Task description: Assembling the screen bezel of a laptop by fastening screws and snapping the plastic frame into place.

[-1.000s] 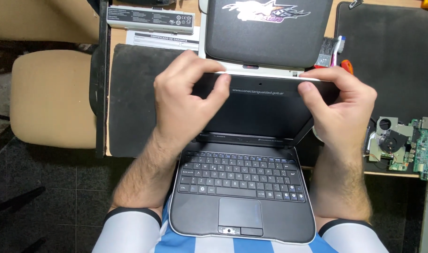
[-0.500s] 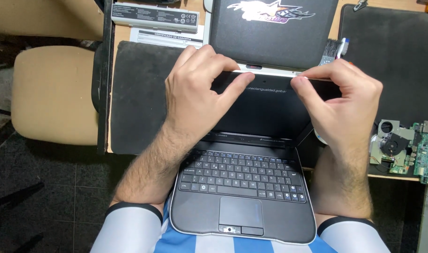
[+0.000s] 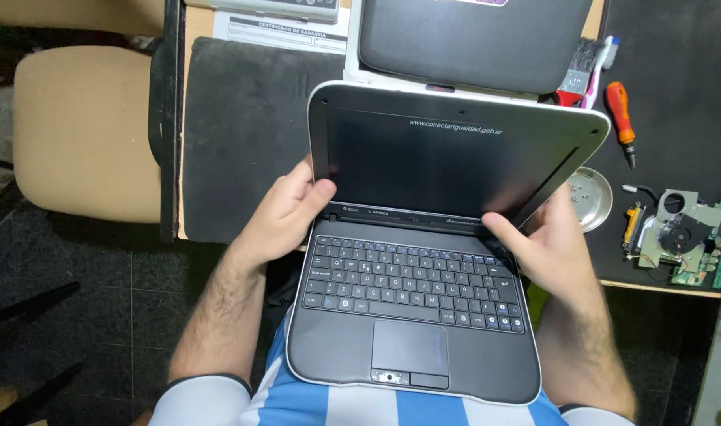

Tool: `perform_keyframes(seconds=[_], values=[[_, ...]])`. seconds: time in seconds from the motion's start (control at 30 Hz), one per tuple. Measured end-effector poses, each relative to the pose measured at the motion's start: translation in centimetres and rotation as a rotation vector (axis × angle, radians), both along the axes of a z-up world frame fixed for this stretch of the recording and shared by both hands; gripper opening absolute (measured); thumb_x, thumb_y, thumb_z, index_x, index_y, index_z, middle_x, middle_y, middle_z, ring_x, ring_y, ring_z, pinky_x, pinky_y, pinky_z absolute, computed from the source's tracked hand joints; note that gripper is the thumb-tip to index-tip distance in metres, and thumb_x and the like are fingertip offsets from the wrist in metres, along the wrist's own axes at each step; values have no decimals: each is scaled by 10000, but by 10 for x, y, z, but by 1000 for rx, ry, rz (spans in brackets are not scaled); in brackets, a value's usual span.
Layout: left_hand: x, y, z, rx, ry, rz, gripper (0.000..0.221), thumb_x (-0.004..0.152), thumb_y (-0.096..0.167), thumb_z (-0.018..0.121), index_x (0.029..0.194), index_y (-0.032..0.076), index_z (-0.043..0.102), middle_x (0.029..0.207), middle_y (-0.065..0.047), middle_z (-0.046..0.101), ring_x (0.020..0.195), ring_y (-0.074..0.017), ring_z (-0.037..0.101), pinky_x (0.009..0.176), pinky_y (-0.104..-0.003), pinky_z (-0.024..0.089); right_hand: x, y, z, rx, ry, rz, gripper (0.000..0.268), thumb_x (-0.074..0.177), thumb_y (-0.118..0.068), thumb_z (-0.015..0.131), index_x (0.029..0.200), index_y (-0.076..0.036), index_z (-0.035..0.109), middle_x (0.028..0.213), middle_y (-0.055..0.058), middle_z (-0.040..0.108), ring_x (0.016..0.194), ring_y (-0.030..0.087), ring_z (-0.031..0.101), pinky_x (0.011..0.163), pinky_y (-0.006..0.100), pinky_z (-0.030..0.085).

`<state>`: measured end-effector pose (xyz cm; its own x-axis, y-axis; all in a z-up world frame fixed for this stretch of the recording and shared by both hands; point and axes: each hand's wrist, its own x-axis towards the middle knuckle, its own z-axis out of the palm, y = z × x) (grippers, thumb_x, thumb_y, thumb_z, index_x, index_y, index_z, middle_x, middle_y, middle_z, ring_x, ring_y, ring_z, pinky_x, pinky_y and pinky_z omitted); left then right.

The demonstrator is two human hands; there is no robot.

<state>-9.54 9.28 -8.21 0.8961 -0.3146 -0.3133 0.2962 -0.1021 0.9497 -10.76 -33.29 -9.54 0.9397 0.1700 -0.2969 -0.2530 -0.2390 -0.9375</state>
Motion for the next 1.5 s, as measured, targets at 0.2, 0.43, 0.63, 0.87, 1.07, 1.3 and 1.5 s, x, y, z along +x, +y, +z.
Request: perform_keyframes(seconds=[0.2,0.43,0.63,0.87,1.07,1.3,1.5], values=[[-28,8,-65,239,-79,152,375,1337,271,519,1282,111,853,699,-48,652,724,-130,530,682,-318,474,-17,-5,-6,97,120,-54,825,1077,69,779,1820,-63,445,1483,215,806,1279,246,775,1155,534,681],[-15,-28,-1,283,-41,231,475,1334,246,537,1750,31,613,1472,-319,828,1353,-479,830,1155,-648,670,-12,27,29,8,116,-72,1494,819,167,990,1944,-126,53,1531,356,736,1258,361,756,1137,544,684],[4,-35,36,487,97,-33,1174,906,280,1017,1831,55,329,1746,-167,711,1530,-359,769,1309,-471,579,1,36,43,-461,-56,106,1745,822,-193,1189,1928,-112,-157,2091,131,-136,2009,320,66,1629,463,180],[18,-45,40,811,230,-174,1337,857,452,1130,1811,33,293,1518,-231,812,1288,-515,830,1118,-605,670,4,47,50,-673,-84,148,1789,781,-342,1226,1945,-208,-126,1960,298,276,1788,524,450,1419,599,422],[19,-56,48,851,221,-135,1638,813,496,1185,1915,102,39,1497,-272,830,1200,-499,887,1160,-605,655,6,59,54,-752,-62,152,1818,734,-441,1243,1966,-260,-82,1808,353,337,1628,625,559,1198,736,566],[17,-60,44,925,142,-118,1791,776,567,1226,1928,118,-70,1426,-264,874,1099,-509,909,1144,-631,661,17,64,56,-771,21,147,1892,658,-502,1281,1973,-326,-68,1667,293,418,1416,606,680,1130,719,596],[25,-40,51,744,206,-172,1618,832,385,1149,1939,159,-10,1436,-189,881,909,-394,928,1174,-592,636,11,39,55,-559,-6,159,1730,783,-259,1188,1922,-110,-106,2096,189,12,1961,382,152,1561,483,206]])
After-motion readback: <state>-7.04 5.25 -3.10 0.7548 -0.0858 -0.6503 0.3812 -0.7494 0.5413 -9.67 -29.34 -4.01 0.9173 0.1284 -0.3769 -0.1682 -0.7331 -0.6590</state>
